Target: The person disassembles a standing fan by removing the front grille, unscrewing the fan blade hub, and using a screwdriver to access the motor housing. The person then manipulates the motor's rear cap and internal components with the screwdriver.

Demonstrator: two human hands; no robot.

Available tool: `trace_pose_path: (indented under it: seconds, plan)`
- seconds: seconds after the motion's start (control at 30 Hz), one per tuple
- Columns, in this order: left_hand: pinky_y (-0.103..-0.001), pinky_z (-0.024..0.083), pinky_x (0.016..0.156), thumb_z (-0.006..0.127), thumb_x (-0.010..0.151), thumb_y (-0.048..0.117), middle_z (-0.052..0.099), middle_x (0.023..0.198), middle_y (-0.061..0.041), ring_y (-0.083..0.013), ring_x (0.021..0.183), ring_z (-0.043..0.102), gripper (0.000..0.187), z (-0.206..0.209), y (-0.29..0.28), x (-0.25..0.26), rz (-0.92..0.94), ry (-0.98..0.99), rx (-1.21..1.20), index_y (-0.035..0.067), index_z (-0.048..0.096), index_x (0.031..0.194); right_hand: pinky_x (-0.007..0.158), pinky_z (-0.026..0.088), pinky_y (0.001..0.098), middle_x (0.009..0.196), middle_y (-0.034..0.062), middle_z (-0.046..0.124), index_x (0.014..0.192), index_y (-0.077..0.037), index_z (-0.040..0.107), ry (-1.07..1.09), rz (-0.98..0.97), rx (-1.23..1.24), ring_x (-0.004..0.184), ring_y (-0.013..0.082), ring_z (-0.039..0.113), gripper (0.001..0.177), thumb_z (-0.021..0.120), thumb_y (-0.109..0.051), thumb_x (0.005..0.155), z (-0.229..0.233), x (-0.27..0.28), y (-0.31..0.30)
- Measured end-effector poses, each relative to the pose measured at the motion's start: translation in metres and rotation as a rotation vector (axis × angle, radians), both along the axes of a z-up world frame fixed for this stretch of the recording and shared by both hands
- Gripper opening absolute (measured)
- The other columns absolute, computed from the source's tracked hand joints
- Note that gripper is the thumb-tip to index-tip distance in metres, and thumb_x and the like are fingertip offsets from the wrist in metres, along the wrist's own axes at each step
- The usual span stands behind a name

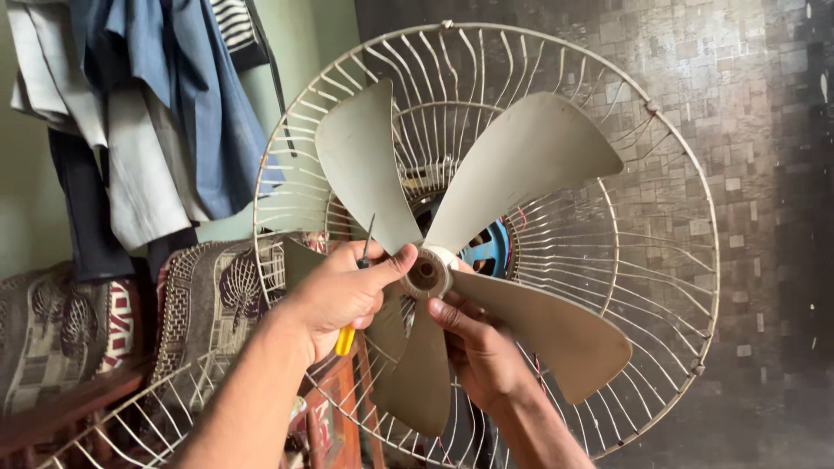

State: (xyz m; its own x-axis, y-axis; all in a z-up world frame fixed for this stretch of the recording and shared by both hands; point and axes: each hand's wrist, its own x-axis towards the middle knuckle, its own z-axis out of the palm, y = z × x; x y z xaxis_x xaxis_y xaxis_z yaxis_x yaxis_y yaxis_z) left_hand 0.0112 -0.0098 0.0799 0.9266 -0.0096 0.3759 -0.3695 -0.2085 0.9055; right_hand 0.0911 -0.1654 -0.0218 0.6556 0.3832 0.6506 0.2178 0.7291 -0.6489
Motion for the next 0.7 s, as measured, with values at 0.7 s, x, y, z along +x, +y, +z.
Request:
trace_pose_path:
  seconds: [0.7]
  plan:
    - [-0.022,0.024,0.039,0.070,0.090,0.042,0.049,0.073,0.005,-0.0021,0.048,0.034,0.037,0.027,-0.008,0.004,0.040,0.135,0.136,0.008,0.059,0.100,0.108,0.046,0.0338,0.135,0.0113,0.067,0.140,-0.005,0.060,-0.639,-0.792,-0.125,0.126,0.0177,0.061,0.042,0.044,-0.008,0.101,-0.030,0.037,0.000]
